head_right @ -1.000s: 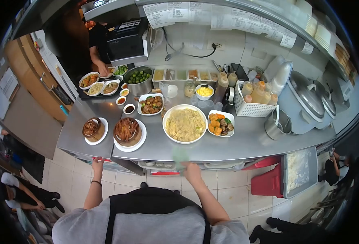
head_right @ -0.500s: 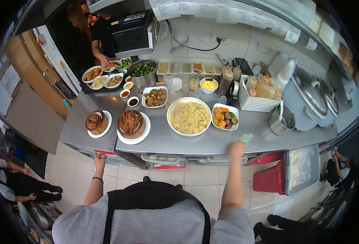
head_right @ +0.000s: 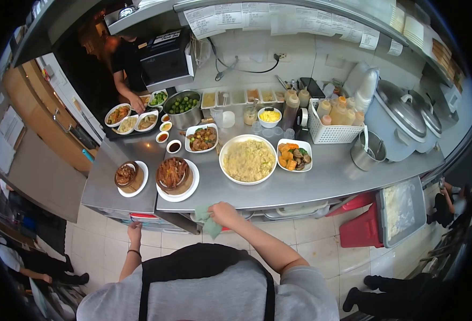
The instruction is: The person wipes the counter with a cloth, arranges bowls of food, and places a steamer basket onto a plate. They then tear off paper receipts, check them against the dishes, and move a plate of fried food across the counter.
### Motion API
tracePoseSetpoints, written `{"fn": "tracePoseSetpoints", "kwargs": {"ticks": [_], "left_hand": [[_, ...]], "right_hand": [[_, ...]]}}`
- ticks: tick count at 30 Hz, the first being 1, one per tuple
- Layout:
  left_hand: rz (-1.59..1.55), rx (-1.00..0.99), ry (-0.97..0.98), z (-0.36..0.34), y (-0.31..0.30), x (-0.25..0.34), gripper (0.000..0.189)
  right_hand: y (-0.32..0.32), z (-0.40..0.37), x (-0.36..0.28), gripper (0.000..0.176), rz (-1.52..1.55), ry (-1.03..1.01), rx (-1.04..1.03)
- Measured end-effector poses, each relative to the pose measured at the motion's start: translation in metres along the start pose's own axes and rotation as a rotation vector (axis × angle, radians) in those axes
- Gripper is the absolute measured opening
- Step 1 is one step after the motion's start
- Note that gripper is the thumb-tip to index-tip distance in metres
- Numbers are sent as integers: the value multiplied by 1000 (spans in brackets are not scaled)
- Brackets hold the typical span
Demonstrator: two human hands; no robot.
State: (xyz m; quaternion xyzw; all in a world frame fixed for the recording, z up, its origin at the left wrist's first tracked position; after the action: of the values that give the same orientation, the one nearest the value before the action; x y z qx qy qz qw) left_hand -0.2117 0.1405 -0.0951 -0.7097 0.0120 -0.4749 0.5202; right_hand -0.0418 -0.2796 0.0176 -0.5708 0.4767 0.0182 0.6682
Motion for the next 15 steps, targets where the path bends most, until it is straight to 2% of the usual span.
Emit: {"fn": "tracePoseSetpoints", "kwargs": {"ticks": [2, 4, 6, 7, 9, 10, 12, 15], "left_hand": [[-123, -16, -148, -9, -4, -12, 20], [-103, 12, -115, -18, -9, -9, 18], [-44, 13, -151, -25, -11, -11, 19], [-41, 14, -151, -25, -13, -12, 19], [-16, 4, -158, -23, -10, -30, 19], [-13, 7, -158, -24, -11, -36, 19], [9, -40, -176, -26, -8, -48, 20], [45, -55, -204, -39, -10, -60, 20]], "right_hand": [[-25, 2, 2, 16, -46, 49, 78], [-44, 10, 3, 16, -5, 57, 136], [-55, 22, 2, 18, -141, 57, 241], [-42, 31, 10, 18, -137, 56, 241], [11, 57, 37, 18, -428, 151, 38], [20, 63, 39, 18, -425, 147, 39], [23, 73, 39, 20, -548, 103, 185], [1, 110, 54, 21, -522, 118, 210]]}}
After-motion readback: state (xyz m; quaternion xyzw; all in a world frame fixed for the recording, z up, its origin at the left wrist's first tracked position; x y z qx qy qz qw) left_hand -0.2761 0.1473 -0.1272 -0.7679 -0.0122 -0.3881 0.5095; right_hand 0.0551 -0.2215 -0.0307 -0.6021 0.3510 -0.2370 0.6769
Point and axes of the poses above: each hand's wrist, its own z-axis towards the middle knuckle, its own y-axis out of the palm, x = y × z, the point moved 6 cm from there along z, towards the middle knuckle, and after that the axes turned 7 degrees about -x, right-handed, at the moved point
